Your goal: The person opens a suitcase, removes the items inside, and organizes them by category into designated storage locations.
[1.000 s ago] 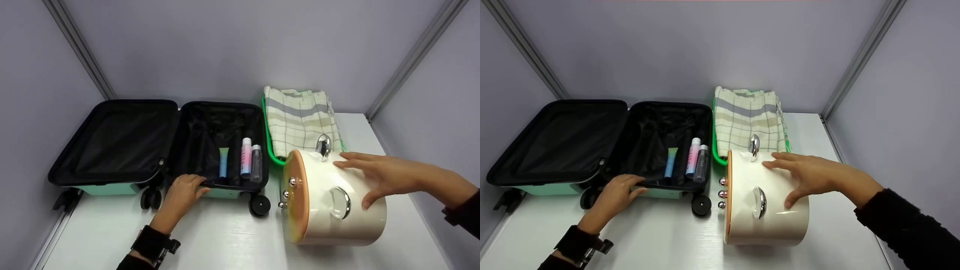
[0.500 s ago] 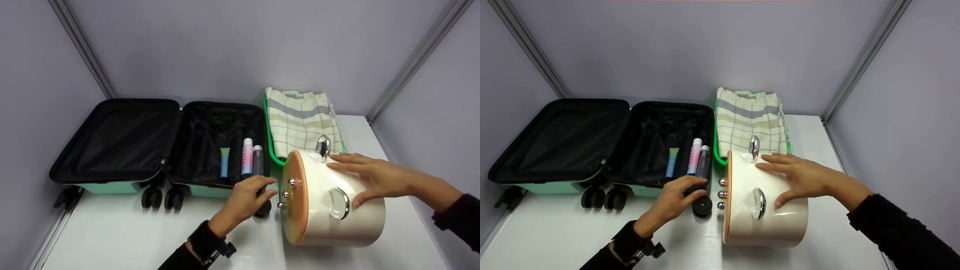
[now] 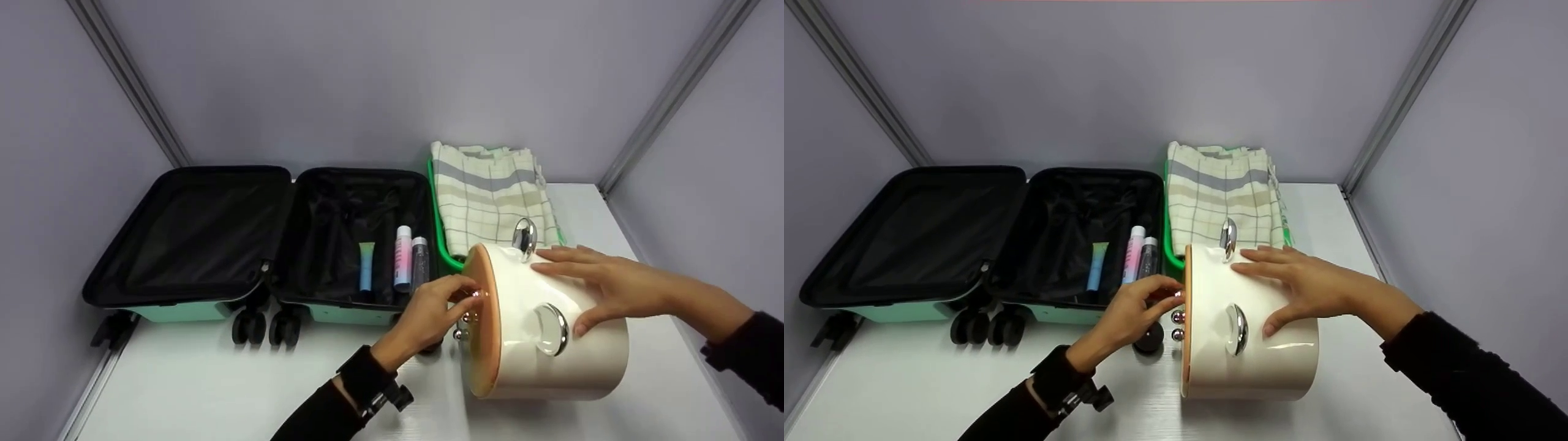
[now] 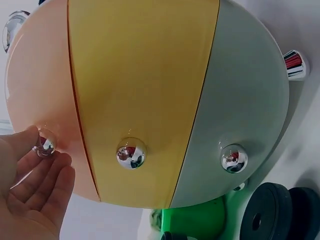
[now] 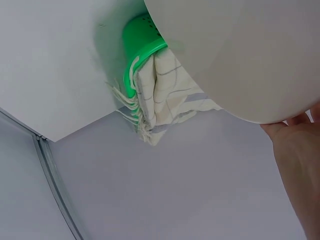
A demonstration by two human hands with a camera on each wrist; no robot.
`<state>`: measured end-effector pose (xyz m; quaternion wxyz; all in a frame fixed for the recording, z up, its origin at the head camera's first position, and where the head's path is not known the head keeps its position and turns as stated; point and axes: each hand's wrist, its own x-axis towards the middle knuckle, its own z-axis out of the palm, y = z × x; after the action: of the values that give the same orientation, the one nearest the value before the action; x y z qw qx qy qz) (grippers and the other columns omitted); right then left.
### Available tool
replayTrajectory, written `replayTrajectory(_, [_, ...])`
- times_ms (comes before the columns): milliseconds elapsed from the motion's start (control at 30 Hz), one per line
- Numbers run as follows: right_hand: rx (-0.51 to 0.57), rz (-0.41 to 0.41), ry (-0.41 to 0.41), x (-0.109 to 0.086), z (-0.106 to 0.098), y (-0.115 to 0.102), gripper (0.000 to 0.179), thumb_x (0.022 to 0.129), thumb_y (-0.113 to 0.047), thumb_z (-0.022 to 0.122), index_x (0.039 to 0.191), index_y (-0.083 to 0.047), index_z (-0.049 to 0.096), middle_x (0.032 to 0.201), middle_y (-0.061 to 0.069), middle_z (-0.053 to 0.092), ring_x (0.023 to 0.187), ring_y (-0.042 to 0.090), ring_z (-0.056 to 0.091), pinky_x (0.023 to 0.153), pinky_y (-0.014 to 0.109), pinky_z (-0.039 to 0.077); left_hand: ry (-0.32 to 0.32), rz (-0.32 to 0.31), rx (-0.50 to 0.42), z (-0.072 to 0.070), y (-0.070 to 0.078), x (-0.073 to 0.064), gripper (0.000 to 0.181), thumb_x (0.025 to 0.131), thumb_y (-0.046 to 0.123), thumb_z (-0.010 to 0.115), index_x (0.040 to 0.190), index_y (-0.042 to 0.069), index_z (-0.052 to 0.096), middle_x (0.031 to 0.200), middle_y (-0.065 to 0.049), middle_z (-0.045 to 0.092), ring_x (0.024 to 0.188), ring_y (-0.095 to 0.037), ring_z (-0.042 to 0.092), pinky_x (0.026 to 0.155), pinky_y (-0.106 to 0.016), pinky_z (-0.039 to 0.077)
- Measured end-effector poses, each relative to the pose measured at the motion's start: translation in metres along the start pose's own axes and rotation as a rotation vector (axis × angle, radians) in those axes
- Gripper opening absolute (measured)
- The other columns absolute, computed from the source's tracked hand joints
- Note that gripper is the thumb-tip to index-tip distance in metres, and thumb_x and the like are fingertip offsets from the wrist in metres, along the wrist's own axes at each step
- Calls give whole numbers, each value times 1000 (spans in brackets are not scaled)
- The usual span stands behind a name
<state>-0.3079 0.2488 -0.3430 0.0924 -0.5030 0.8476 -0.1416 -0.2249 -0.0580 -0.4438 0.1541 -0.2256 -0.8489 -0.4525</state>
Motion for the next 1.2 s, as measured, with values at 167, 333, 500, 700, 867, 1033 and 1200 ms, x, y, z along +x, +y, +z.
replayTrajectory(167, [5,2,-7,0,-1,-2,94,67,-57,82,148,-28,44,155,2,36,139,41,31,101,62,33,3,-14,-72,-9,-4,-7,27,95,33,63,110,10,68,106,0,69,92,-6,65,80,-17,51])
replayTrajectory(333, [-18,13,-9,0,0,-2,95,66,-58,82,148,-29,44,155,1,36,139,37,32,107,50,32,11,-48,-106,-27,-12,-18,28,95,34,64,110,11,69,103,-1,70,87,-7,67,76,-20,54])
replayTrajectory(500, [-33,21,-7,-2,-1,0,95,66,-59,81,149,-30,43,155,-1,36,140,32,33,108,35,31,21,-101,-132,-43,-21,-26,25,94,32,66,107,11,70,99,1,71,81,-7,67,72,-23,55])
replayTrajectory(700, [-22,36,-23,-3,-1,0,96,66,-61,81,149,-31,43,155,-1,35,140,34,32,103,50,37,-3,-134,-133,-45,-22,-25,27,93,35,66,108,12,70,99,2,71,80,-7,66,71,-24,55])
replayTrajectory(867, [-36,31,-31,-1,-2,-3,95,67,-61,80,148,-31,44,154,0,36,139,37,34,108,45,32,-20,-121,-129,-49,-26,-24,31,93,37,66,111,13,69,101,3,71,78,-7,66,69,-24,54])
replayTrajectory(1033, [-61,16,-26,1,-4,-4,96,67,-61,80,149,-29,42,154,1,38,138,34,35,109,19,22,12,-140,-9,-69,-41,-19,35,93,39,66,111,9,69,97,2,70,76,-9,64,68,-29,54])
replayTrajectory(1200, [-51,19,-49,2,-6,-5,96,67,-60,81,149,-27,43,154,4,37,138,37,34,110,35,29,-6,-261,176,-92,-64,-5,31,94,36,66,110,10,70,98,1,70,84,-13,63,76,-34,53])
